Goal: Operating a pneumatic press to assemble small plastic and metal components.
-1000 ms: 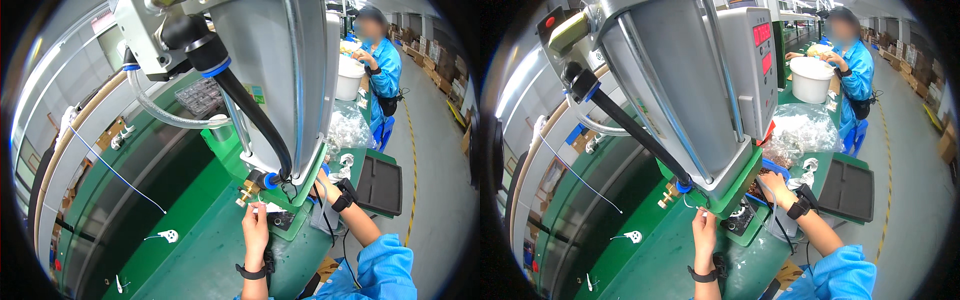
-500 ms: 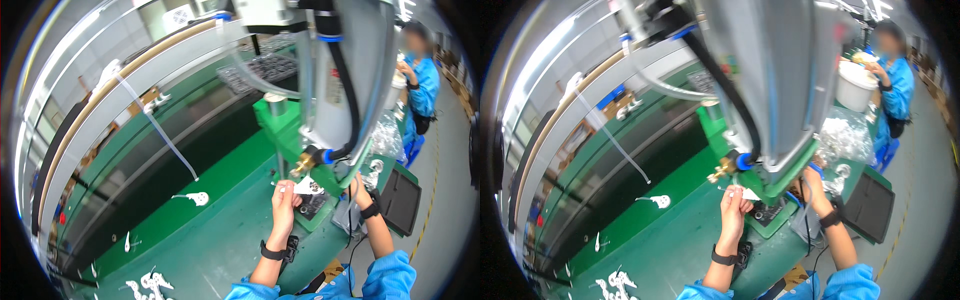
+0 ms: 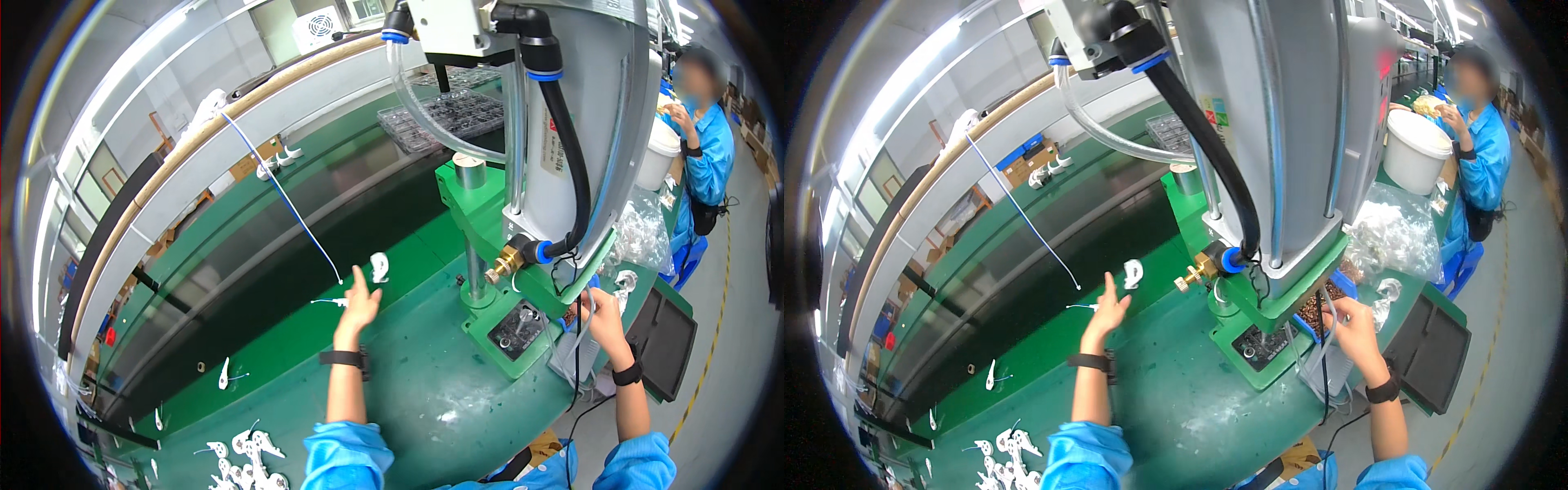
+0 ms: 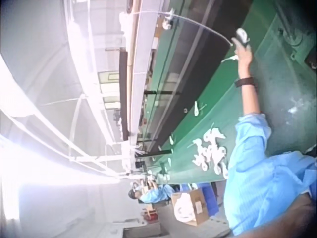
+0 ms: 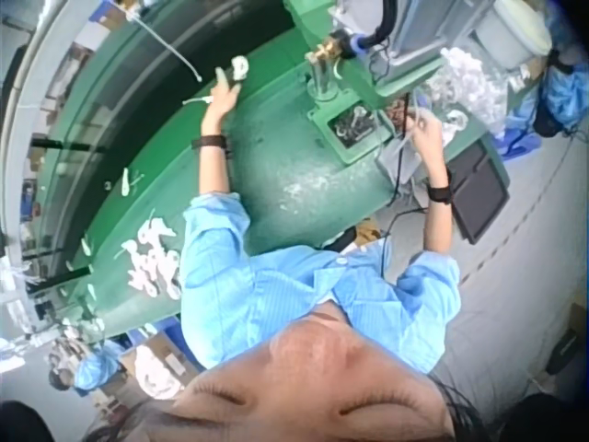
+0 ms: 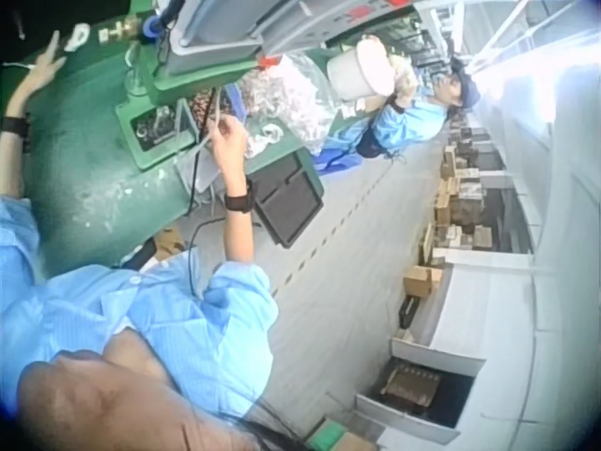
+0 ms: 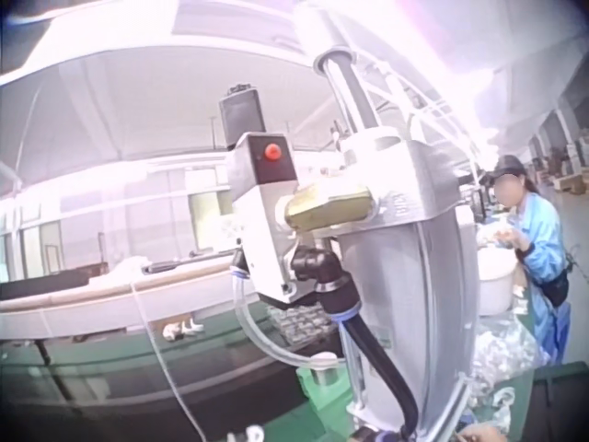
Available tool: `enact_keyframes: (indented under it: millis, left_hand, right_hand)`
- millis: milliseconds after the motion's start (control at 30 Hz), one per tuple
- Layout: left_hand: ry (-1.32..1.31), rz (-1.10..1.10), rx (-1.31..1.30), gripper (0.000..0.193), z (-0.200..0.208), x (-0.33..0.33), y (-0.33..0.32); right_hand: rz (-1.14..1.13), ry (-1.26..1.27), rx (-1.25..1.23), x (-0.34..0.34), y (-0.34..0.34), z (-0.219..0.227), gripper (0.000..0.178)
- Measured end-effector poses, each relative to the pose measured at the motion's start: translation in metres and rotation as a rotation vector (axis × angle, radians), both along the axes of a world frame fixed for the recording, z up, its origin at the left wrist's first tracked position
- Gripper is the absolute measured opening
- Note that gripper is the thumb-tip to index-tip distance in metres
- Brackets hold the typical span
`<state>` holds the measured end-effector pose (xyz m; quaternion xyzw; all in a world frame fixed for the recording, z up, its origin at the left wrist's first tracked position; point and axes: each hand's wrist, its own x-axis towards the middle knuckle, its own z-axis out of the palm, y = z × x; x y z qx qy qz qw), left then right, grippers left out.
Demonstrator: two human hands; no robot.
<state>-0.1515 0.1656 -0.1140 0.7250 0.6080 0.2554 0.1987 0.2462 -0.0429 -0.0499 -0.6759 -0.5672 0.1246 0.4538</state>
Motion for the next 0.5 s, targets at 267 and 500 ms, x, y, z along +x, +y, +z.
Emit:
enact_keyframes:
  millis: [267,500]
  left_hand:
    - [0.592,-0.11,-0.006,0.038,0.027,-0.055,-0.015]
    - [0.284,0.094,0.198,0.032,0.066,-0.009,-0.056]
  right_hand:
    - [0.043,0.016,0.075,-0.004,-0.014,0.02,0.013]
    - [0.025,0.048,0.055,-0.003,-0.028,0.025,0.011]
